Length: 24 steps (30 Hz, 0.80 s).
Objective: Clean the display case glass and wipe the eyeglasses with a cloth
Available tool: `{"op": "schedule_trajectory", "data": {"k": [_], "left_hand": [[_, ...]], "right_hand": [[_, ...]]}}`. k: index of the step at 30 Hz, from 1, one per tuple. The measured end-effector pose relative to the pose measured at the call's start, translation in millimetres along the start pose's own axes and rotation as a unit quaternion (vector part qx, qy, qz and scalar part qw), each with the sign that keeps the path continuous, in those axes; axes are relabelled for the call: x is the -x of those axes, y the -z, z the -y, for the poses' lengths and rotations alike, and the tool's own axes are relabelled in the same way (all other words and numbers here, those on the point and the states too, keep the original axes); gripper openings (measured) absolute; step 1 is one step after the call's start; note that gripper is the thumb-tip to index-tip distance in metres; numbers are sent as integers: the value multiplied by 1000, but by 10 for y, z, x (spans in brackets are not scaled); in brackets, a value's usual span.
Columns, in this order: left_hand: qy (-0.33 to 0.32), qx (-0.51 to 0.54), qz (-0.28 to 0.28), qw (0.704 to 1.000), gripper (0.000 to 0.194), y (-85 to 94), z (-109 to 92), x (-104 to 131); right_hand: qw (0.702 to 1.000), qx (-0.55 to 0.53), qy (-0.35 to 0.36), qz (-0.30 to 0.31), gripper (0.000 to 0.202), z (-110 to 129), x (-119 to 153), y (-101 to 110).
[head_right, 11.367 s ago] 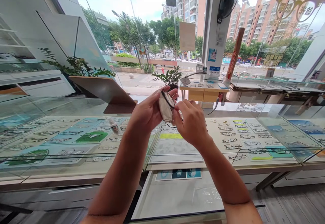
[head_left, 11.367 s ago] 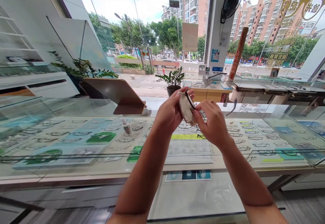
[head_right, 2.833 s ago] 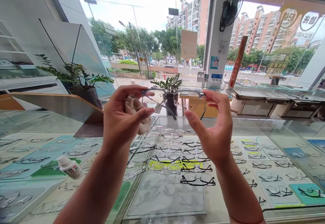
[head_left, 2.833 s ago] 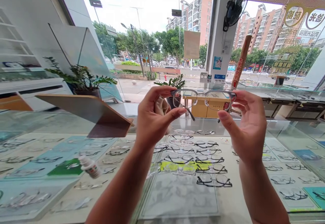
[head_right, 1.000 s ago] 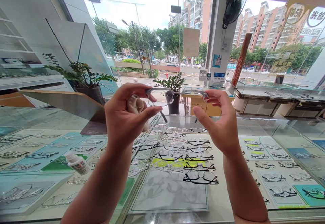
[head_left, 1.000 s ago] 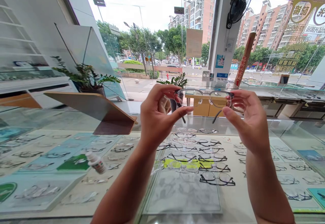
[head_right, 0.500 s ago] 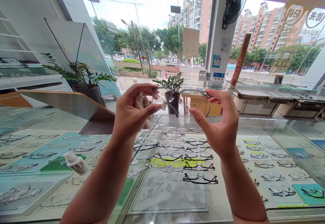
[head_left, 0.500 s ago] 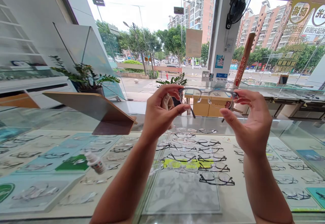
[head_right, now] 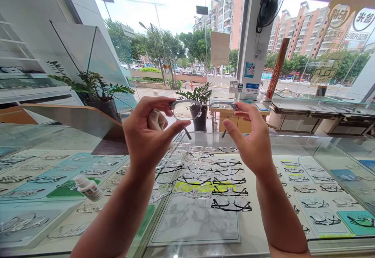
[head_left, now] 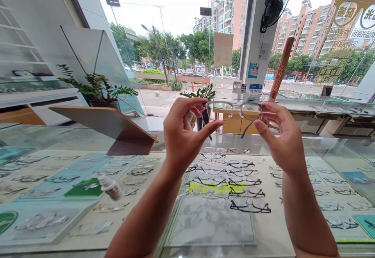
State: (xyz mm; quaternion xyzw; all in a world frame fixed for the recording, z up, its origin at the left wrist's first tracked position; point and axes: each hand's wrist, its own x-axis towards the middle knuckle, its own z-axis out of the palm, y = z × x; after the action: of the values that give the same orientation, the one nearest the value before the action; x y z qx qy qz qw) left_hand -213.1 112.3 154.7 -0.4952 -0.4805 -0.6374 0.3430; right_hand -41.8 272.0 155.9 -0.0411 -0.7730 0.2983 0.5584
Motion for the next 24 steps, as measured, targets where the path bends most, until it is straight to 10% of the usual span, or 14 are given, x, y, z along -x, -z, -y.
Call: {"op": "schedule_trajectory", "data": {"k": [13, 24], "left_hand": [[-9, -10, -5, 1000, 49, 0, -3, 0], [147, 100, 17, 984, 55, -186, 390, 58]], "right_hand": [[1000, 8, 18, -5, 46, -14, -1, -3], [954, 185, 198, -131, 37, 101, 56, -137]]}}
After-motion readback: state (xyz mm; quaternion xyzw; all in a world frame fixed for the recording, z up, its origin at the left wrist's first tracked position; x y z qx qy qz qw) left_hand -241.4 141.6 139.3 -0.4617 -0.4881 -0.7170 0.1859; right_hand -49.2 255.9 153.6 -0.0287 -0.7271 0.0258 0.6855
